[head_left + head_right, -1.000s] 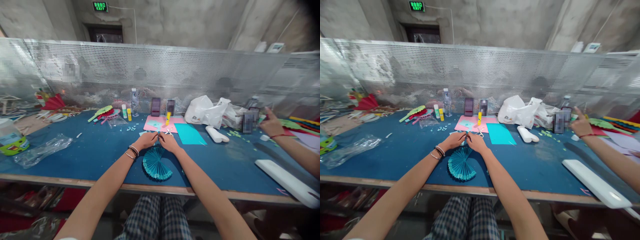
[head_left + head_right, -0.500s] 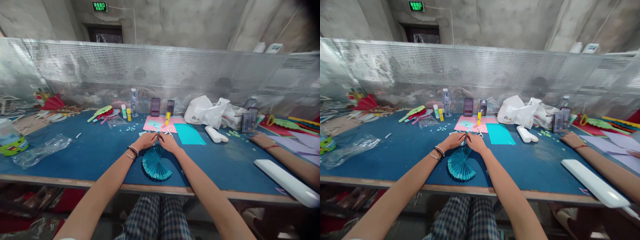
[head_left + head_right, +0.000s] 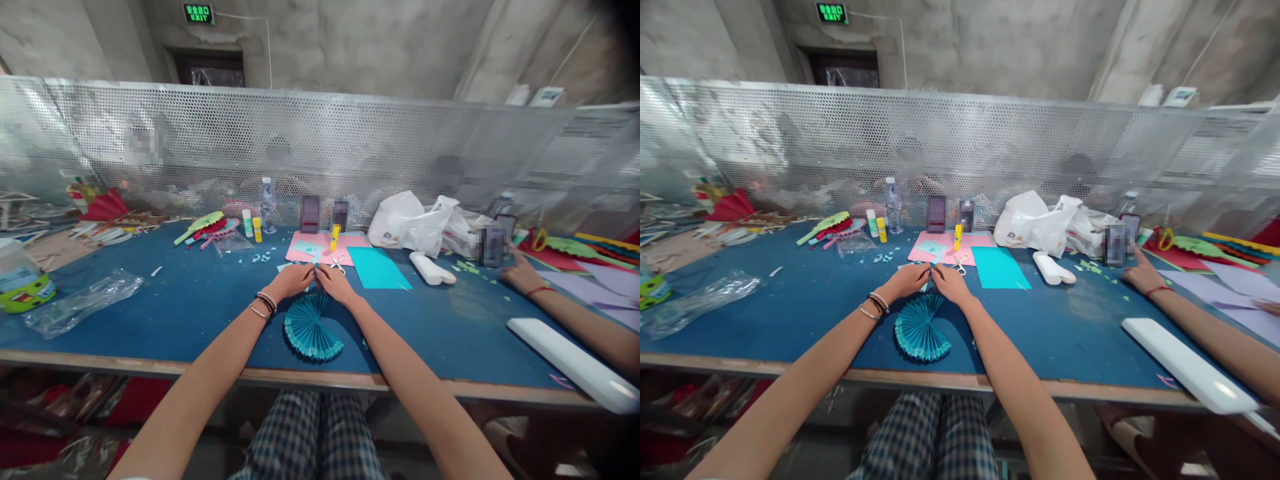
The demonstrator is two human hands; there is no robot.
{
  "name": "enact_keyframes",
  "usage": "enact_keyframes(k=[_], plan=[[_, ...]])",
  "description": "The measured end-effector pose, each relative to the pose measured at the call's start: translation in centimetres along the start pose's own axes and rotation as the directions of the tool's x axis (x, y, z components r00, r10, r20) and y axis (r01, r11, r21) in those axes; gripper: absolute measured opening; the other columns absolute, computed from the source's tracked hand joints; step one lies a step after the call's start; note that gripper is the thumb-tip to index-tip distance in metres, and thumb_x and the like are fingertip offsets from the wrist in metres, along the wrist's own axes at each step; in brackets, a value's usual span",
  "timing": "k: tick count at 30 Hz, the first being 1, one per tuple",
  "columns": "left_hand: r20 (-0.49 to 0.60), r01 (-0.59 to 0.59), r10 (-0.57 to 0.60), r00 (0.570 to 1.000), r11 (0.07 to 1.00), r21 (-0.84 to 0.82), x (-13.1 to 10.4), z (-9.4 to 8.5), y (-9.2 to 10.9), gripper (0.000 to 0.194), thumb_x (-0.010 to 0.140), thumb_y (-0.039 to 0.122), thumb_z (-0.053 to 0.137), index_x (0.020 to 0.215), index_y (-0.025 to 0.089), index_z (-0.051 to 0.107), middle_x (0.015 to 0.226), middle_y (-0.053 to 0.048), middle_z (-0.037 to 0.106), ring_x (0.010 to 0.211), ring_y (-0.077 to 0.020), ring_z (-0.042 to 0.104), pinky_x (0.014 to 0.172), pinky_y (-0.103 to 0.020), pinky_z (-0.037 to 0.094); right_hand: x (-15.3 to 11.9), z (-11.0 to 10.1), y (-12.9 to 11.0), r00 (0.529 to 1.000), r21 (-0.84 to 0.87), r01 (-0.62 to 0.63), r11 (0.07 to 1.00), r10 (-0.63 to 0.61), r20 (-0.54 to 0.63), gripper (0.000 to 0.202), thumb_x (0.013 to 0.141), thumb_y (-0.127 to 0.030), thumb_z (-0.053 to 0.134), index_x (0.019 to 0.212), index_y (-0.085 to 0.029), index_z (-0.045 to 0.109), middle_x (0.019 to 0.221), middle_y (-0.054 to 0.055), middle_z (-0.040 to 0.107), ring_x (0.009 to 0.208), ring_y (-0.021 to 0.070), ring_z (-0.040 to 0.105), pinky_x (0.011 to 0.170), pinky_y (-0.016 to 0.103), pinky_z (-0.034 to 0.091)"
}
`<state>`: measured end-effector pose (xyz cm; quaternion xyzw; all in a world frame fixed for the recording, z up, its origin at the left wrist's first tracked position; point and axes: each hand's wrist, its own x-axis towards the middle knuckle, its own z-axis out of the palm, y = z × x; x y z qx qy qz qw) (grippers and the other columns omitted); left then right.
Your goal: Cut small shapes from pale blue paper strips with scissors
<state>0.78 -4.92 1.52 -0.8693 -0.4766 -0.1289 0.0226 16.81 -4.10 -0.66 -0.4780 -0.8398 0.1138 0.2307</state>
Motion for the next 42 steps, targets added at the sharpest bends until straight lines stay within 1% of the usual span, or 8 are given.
enact_keyframes(k=[13, 22, 27, 30, 34, 36, 39, 42], plan=[[-0.027, -0.017, 0.017, 0.999, 1.0, 0.014, -0.2, -0.4, 0.6, 0.024, 0.086, 0.029, 0.046, 0.103, 0.012, 0.053, 0.096, -0.006, 0.058, 0.081, -0.0158, 0.058, 0.071, -0.035, 0.049, 0.7, 1.6, 1.7, 0.998, 0.266, -0.035, 0.963, 0.018, 0.065, 0.024, 0.087, -0.029, 0.046, 0.104, -0.014, 0.052, 0.097, 0.005, 0.057, 0.078, 0.0131, 0.057, 0.067, 0.03, 0.049], [-0.031, 0.016, -0.015, 0.999, 1.0, 0.017, -0.3, -0.7, 0.6, 0.025, 0.086, 0.029, 0.047, 0.105, 0.013, 0.052, 0.099, -0.007, 0.057, 0.083, -0.0165, 0.058, 0.072, -0.035, 0.049, 1.0, 1.9, 2.2, 0.998, 0.347, -0.02, 0.938, 0.0, 0.057, 0.025, 0.087, -0.029, 0.046, 0.105, -0.014, 0.052, 0.098, 0.006, 0.056, 0.079, 0.0136, 0.057, 0.068, 0.031, 0.049], [-0.043, 0.066, -0.065, 0.997, 0.997, 0.031, -0.3, -0.6, 0.6, 0.026, 0.086, 0.03, 0.047, 0.104, 0.012, 0.052, 0.097, -0.006, 0.058, 0.082, -0.016, 0.058, 0.072, -0.035, 0.048, 0.9, 1.7, 2.0, 0.999, 0.334, -0.014, 0.942, -0.004, 0.053, 0.024, 0.087, -0.029, 0.046, 0.104, -0.013, 0.052, 0.097, 0.006, 0.057, 0.079, 0.0133, 0.057, 0.068, 0.031, 0.049], [-0.064, 0.109, -0.106, 0.992, 0.993, 0.044, -0.3, -0.5, 0.3, 0.027, 0.088, 0.034, 0.04, 0.098, 0.013, 0.054, 0.087, -0.006, 0.06, 0.076, -0.0161, 0.058, 0.069, -0.033, 0.046, 0.9, 1.7, 1.9, 0.999, 0.311, -0.014, 0.95, 0.0, 0.046, 0.024, 0.087, -0.029, 0.045, 0.104, -0.014, 0.052, 0.097, 0.006, 0.057, 0.078, 0.0131, 0.057, 0.068, 0.031, 0.049], [-0.1, 0.151, -0.145, 0.984, 0.987, 0.055, -0.3, -0.5, 0.1, 0.031, 0.088, 0.039, 0.032, 0.09, 0.016, 0.053, 0.073, -0.006, 0.062, 0.071, -0.0194, 0.06, 0.06, -0.027, 0.04, 1.0, 1.6, 1.9, 1.0, 0.259, -0.019, 0.966, 0.015, 0.02, 0.024, 0.087, -0.029, 0.045, 0.105, -0.014, 0.052, 0.098, 0.006, 0.056, 0.079, 0.0135, 0.057, 0.068, 0.031, 0.049], [-0.103, 0.125, -0.119, 0.987, 0.991, 0.056, -0.3, -0.7, 0.3, 0.028, 0.087, 0.038, 0.034, 0.088, 0.017, 0.052, 0.072, -0.006, 0.062, 0.07, -0.0196, 0.06, 0.058, -0.025, 0.038, 1.0, 1.6, 1.9, 1.0, 0.223, -0.024, 0.975, 0.024, 0.001, 0.025, 0.087, -0.029, 0.046, 0.106, -0.014, 0.051, 0.099, 0.006, 0.056, 0.081, 0.014, 0.057, 0.069, 0.032, 0.049], [-0.084, 0.051, -0.047, 0.995, 0.997, 0.053, -0.5, -1.0, 0.8, 0.021, 0.083, 0.036, 0.041, 0.086, 0.018, 0.052, 0.074, -0.005, 0.063, 0.071, -0.019, 0.06, 0.06, -0.024, 0.037, 1.0, 1.4, 1.7, 0.999, 0.16, -0.026, 0.987, 0.031, -0.027, 0.025, 0.087, -0.029, 0.046, 0.106, -0.014, 0.051, 0.101, 0.006, 0.056, 0.083, 0.0149, 0.057, 0.071, 0.033, 0.049], [-0.068, 0.013, -0.01, 0.998, 0.999, 0.052, -0.6, -1.1, 1.2, 0.021, 0.081, 0.036, 0.044, 0.087, 0.018, 0.052, 0.076, -0.005, 0.064, 0.072, -0.0197, 0.06, 0.06, -0.024, 0.037, 0.8, 1.1, 1.4, 0.999, 0.092, -0.018, 0.996, 0.022, -0.044, 0.026, 0.086, -0.029, 0.047, 0.106, -0.013, 0.051, 0.102, 0.006, 0.055, 0.085, 0.0157, 0.056, 0.073, 0.035, 0.048]])
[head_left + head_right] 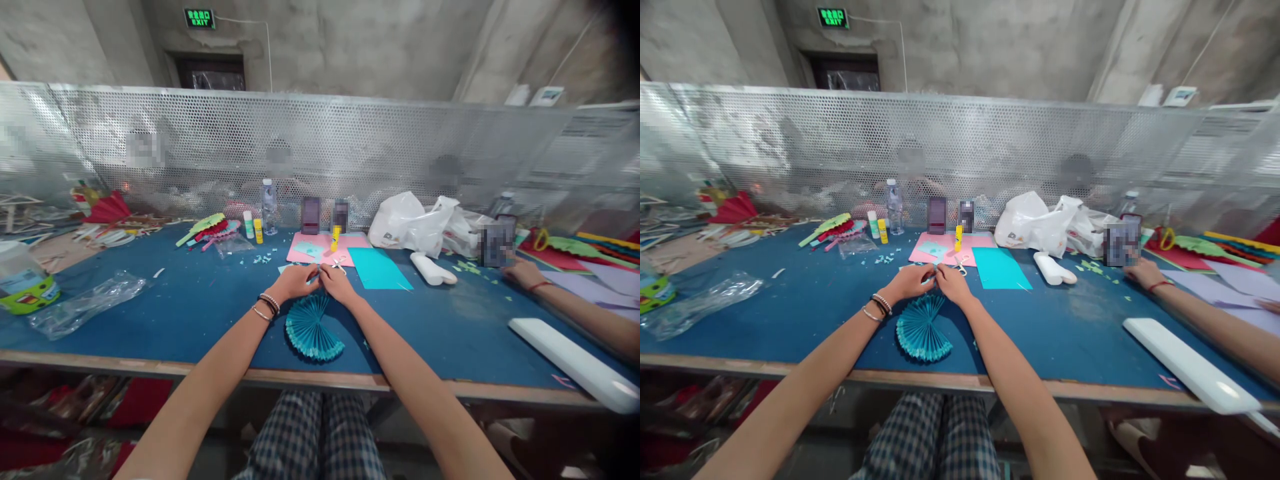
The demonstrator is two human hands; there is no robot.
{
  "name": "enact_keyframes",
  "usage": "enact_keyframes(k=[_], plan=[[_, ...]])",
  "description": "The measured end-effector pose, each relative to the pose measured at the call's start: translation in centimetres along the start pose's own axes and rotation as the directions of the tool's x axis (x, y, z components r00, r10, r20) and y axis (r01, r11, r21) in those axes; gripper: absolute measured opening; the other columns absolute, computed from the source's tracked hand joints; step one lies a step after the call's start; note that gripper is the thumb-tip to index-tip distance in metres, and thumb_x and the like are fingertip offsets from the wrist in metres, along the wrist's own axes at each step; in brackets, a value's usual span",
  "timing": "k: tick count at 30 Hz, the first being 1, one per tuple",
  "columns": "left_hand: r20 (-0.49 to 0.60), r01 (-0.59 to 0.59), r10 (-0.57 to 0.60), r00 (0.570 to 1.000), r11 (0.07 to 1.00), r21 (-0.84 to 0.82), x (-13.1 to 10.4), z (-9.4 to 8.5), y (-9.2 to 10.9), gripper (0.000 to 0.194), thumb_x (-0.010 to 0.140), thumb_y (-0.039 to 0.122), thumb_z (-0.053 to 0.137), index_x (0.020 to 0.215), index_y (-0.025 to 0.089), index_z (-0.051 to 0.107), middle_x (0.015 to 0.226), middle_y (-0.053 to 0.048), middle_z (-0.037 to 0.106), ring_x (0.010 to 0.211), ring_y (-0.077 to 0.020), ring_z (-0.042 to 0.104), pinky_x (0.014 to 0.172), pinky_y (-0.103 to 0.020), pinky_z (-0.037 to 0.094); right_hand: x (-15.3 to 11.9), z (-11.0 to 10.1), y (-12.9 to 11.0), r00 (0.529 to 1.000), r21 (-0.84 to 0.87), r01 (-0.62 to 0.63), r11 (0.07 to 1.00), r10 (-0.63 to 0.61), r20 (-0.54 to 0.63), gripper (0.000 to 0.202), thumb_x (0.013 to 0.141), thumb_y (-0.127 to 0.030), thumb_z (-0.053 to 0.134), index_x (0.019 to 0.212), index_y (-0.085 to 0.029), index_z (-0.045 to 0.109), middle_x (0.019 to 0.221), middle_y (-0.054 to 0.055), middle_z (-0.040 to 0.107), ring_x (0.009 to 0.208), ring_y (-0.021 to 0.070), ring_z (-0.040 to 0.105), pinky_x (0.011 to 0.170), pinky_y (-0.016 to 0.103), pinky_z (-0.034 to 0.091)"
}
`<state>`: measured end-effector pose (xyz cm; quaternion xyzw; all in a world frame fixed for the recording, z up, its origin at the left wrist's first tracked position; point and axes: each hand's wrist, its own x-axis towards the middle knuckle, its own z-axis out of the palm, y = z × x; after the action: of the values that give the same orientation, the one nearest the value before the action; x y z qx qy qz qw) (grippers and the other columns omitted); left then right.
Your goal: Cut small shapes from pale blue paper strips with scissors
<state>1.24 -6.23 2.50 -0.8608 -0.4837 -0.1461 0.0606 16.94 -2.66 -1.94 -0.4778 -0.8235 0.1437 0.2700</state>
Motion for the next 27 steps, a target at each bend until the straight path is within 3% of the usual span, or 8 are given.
enact_keyframes(k=[10, 19, 27], plan=[[0.039, 0.024, -0.024, 0.999, 1.0, 0.013, -0.1, 0.2, -0.3, 0.023, 0.081, 0.036, 0.043, 0.094, 0.018, 0.05, 0.078, -0.006, 0.064, 0.074, -0.0217, 0.061, 0.061, -0.026, 0.04, -0.6, -0.7, -1.3, 0.998, -0.143, 0.06, 0.988, -0.058, 0.019, 0.025, 0.086, -0.029, 0.047, 0.105, -0.013, 0.052, 0.102, 0.006, 0.056, 0.086, 0.0161, 0.056, 0.074, 0.036, 0.048], [0.083, 0.023, -0.023, 0.996, 1.0, 0.007, -0.1, 0.4, -0.5, 0.028, 0.086, 0.034, 0.045, 0.101, 0.012, 0.052, 0.087, -0.005, 0.059, 0.075, -0.0153, 0.058, 0.07, -0.034, 0.046, -0.7, -1.1, -1.4, 0.996, -0.16, 0.092, 0.983, -0.088, 0.028, 0.024, 0.087, -0.029, 0.046, 0.104, -0.014, 0.052, 0.1, 0.006, 0.056, 0.085, 0.0153, 0.056, 0.074, 0.035, 0.048], [0.101, 0.022, -0.022, 0.995, 1.0, 0.0, -0.1, 0.4, -0.6, 0.027, 0.086, 0.031, 0.046, 0.105, 0.013, 0.052, 0.097, -0.007, 0.058, 0.082, -0.0164, 0.058, 0.072, -0.035, 0.048, -0.7, -0.9, -1.3, 0.995, -0.155, 0.1, 0.983, -0.098, 0.02, 0.024, 0.087, -0.029, 0.046, 0.104, -0.013, 0.053, 0.1, 0.006, 0.056, 0.084, 0.0151, 0.057, 0.073, 0.035, 0.048]])
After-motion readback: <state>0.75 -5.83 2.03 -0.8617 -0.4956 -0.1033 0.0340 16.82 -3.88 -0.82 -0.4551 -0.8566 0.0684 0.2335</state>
